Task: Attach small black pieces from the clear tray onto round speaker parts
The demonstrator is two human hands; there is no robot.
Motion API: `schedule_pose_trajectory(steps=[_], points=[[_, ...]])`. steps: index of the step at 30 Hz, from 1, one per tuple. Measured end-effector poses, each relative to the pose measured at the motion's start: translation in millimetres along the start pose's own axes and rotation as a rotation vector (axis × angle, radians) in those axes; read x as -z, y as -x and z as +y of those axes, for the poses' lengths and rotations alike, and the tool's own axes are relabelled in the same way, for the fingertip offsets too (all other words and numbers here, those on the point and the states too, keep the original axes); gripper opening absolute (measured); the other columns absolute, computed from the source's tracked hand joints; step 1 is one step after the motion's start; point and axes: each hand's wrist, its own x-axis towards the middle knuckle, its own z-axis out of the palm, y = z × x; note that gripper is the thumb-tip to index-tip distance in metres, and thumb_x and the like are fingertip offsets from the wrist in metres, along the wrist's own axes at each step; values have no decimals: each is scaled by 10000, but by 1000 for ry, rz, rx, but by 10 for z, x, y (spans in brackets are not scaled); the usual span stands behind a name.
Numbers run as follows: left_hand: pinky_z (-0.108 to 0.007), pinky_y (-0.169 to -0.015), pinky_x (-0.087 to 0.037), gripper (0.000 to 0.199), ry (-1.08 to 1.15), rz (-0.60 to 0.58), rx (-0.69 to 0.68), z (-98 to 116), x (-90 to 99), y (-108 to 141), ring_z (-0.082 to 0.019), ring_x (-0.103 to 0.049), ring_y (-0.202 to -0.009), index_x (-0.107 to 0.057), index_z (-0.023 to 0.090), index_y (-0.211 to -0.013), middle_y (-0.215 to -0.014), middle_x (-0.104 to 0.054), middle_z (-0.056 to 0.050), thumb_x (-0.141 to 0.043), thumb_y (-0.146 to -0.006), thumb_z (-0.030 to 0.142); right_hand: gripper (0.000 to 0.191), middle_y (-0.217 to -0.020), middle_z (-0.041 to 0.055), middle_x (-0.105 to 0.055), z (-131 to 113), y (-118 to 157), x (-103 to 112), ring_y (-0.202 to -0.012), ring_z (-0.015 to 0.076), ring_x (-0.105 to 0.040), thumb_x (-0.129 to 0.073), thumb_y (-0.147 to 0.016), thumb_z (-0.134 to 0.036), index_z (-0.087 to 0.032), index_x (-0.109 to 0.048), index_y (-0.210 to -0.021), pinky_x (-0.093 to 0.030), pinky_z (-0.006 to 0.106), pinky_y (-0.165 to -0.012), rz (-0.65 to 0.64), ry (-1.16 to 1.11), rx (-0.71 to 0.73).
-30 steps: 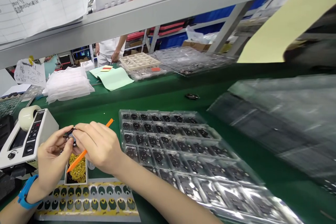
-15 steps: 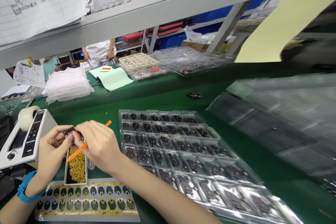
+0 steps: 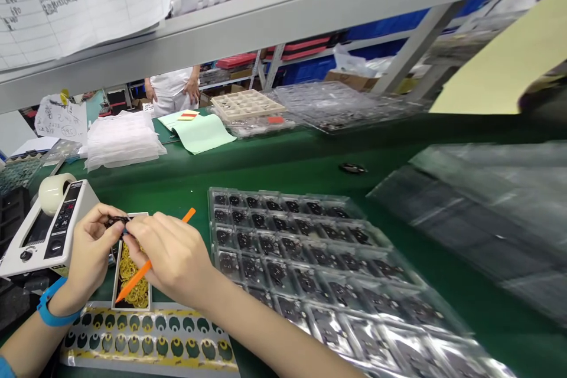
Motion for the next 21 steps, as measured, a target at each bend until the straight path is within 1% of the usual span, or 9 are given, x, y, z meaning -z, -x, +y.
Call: schedule_pose_trajectory(steps=[3, 5, 7, 9, 10, 13, 16, 19, 21], points=[[-169, -544, -494, 97, 95, -55, 95, 20, 22, -16, -103, -568, -580, -629, 156, -758, -670, -619, 6, -706, -730, 209, 118, -854, 47, -671, 46, -37, 102, -519, 104, -497, -498, -985, -257, -167, -505, -1062, -432, 232, -487, -116, -227, -141], [-170, -464, -467, 111, 114, -92, 150, 51, 27, -19, -96, -527, -517, -621, 153, -734, -643, -587, 13, -709, -708, 215, 95, -836, 28, -660, 100, -57, 155, -498, 92, -480, -458, -1004, -238, -178, -523, -1040, -425, 223, -489, -178, -293, -213], [-167, -423, -438, 107, 88, -113, 167, 90, 23, -18, -94, -496, -502, -615, 151, -705, -637, -567, 12, -704, -678, 204, 92, -831, 35, -654, 154, -61, 175, -595, 115, -556, -455, -995, -171, -173, -547, -1001, -447, 231, -551, -218, -270, -188], [-167, -427, -421, 85, 35, -122, 139, 125, 11, -17, -101, -486, -529, -612, 151, -682, -633, -557, 7, -685, -655, 187, 99, -826, 52, -649, 190, -51, 166, -709, 150, -604, -462, -985, -150, -164, -559, -972, -458, 247, -597, -259, -224, -110], [-167, -432, -411, 72, 7, -123, 114, 140, 4, -17, -104, -482, -542, -612, 152, -673, -629, -554, 5, -673, -648, 182, 110, -820, 57, -647, 197, -43, 158, -727, 158, -607, -451, -986, -144, -161, -557, -959, -455, 251, -600, -277, -202, -76], [-175, -445, -381, 39, -59, -136, 58, 165, -14, -23, -101, -461, -538, -613, 157, -664, -610, -542, 9, -636, -637, 174, 156, -776, 52, -629, 187, -27, 140, -680, 154, -580, -410, -988, -124, -162, -538, -906, -417, 248, -565, -307, -127, -17], [-186, -493, -406, 27, -86, -153, 47, 166, -26, -29, -97, -460, -533, -611, 161, -660, -611, -549, 13, -612, -633, 166, 182, -727, 36, -588, 167, -33, 141, -631, 141, -532, -388, -989, -119, -159, -515, -866, -374, 240, -533, -319, -104, 3], [-190, -552, -442, 23, -93, -161, 43, 157, -31, -29, -105, -495, -574, -612, 164, -653, -625, -562, 12, -603, -633, 158, 204, -694, 14, -544, 173, -43, 142, -583, 123, -481, -368, -1004, -142, -163, -497, -847, -341, 229, -513, -325, -151, -9], [-191, -551, -442, 23, -90, -174, 53, 152, -30, -27, -104, -491, -569, -618, 165, -659, -619, -556, 16, -607, -640, 157, 222, -676, -4, -520, 195, -41, 144, -554, 111, -456, -357, -1014, -160, -172, -482, -832, -331, 222, -507, -354, -224, -54]])
